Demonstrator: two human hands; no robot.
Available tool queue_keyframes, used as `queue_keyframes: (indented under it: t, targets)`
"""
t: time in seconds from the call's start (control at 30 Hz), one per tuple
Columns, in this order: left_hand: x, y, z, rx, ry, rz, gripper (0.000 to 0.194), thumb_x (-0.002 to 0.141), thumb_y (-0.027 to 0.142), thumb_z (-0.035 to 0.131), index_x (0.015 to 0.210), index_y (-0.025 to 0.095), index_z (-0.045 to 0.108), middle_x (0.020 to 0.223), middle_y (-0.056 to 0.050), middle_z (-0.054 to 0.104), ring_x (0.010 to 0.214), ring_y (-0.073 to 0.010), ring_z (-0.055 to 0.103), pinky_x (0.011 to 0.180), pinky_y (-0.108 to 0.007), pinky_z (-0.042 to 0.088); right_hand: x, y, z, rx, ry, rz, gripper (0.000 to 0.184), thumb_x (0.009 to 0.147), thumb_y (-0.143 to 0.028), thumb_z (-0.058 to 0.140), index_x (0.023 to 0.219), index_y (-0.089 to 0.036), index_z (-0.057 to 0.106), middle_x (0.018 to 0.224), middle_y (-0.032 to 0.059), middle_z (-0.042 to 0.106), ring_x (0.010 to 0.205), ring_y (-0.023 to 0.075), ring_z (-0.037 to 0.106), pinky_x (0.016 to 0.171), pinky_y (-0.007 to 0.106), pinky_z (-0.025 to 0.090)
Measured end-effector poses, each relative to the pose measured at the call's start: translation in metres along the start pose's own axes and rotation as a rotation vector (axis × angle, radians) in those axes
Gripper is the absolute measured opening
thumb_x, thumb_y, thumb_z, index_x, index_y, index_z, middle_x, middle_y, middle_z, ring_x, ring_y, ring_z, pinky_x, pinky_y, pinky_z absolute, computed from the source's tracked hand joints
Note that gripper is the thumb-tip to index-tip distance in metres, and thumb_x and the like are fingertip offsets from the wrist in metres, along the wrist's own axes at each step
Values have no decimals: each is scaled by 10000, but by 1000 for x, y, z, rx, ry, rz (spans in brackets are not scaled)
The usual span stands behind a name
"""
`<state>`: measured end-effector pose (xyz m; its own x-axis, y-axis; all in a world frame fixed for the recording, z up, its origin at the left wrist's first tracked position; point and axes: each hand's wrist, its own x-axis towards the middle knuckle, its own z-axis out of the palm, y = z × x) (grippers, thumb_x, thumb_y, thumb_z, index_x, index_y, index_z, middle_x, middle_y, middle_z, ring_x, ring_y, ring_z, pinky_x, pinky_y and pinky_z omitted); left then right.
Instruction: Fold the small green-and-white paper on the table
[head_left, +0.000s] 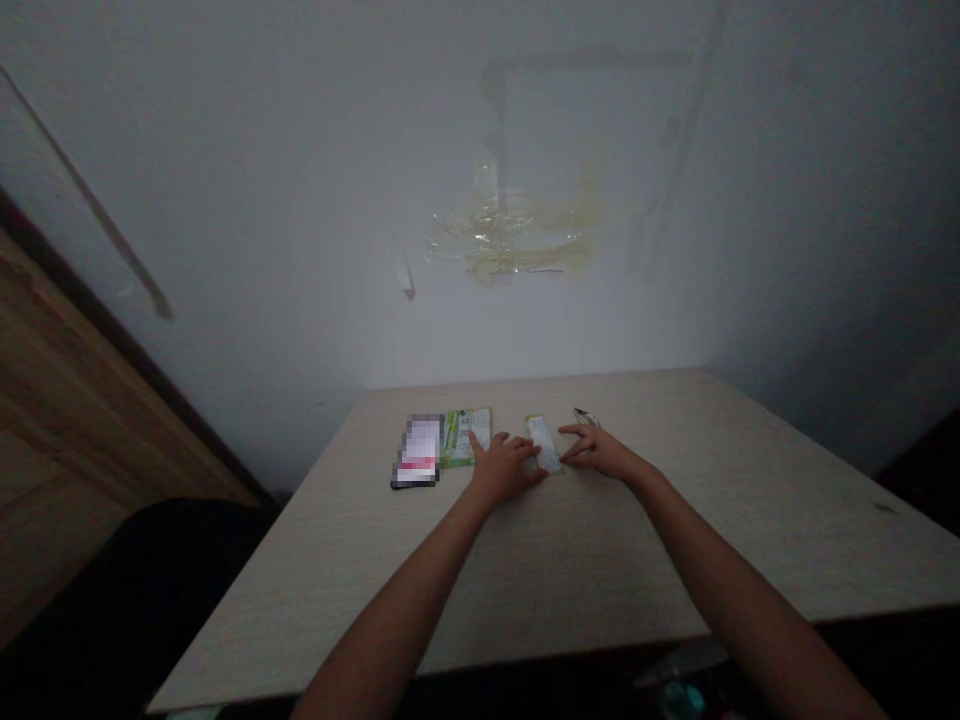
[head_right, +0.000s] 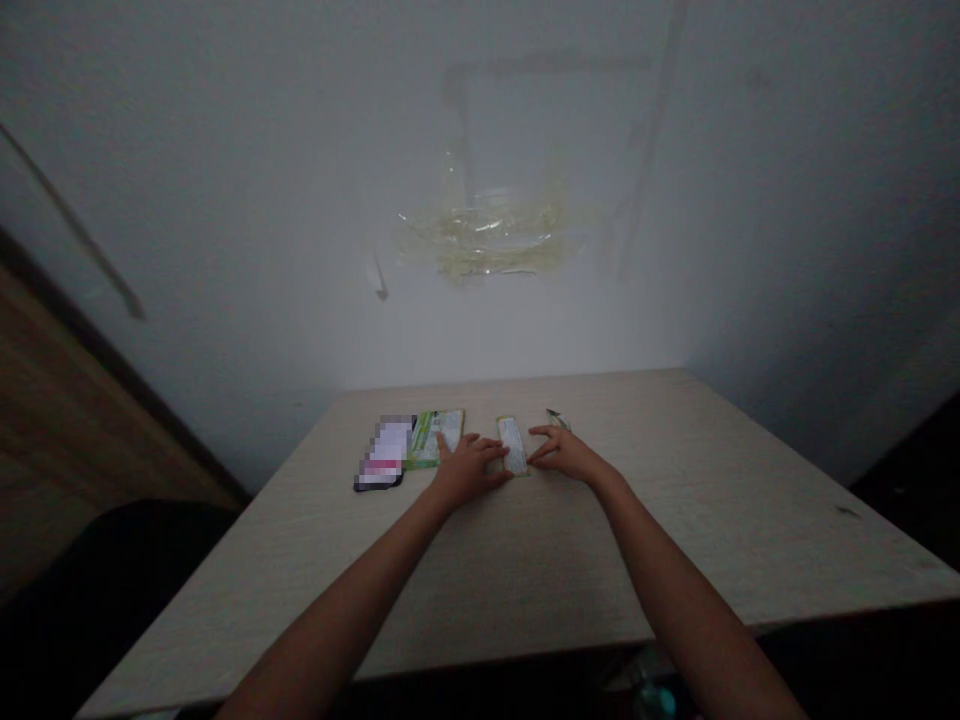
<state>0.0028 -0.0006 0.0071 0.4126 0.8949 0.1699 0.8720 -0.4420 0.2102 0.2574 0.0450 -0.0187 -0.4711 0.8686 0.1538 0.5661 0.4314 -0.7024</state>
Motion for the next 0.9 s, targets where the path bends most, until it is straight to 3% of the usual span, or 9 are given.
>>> queue_keyframes:
  t: [0.43,0.9]
  targets:
    - [0,0,-1,-15,3,6,486,821,662,556,1264,463,580,1384,25,583,1348,-358,378,1030,-821,-66,11,-4,9,-75,162,26,220,802,-376,679,873,-201,792,1311,121,623,1173,278,587,1071,461,387]
    - [1,-1,0,-10,5,7,474,824,659,557,1257,468,581,1387,33,580,1349,-357,379,1020,-832,-54,18,-7,21,-293,249,30,234,875,-359,608,956,-229,786,1216,103,664,1145,261,571,1056,450,398]
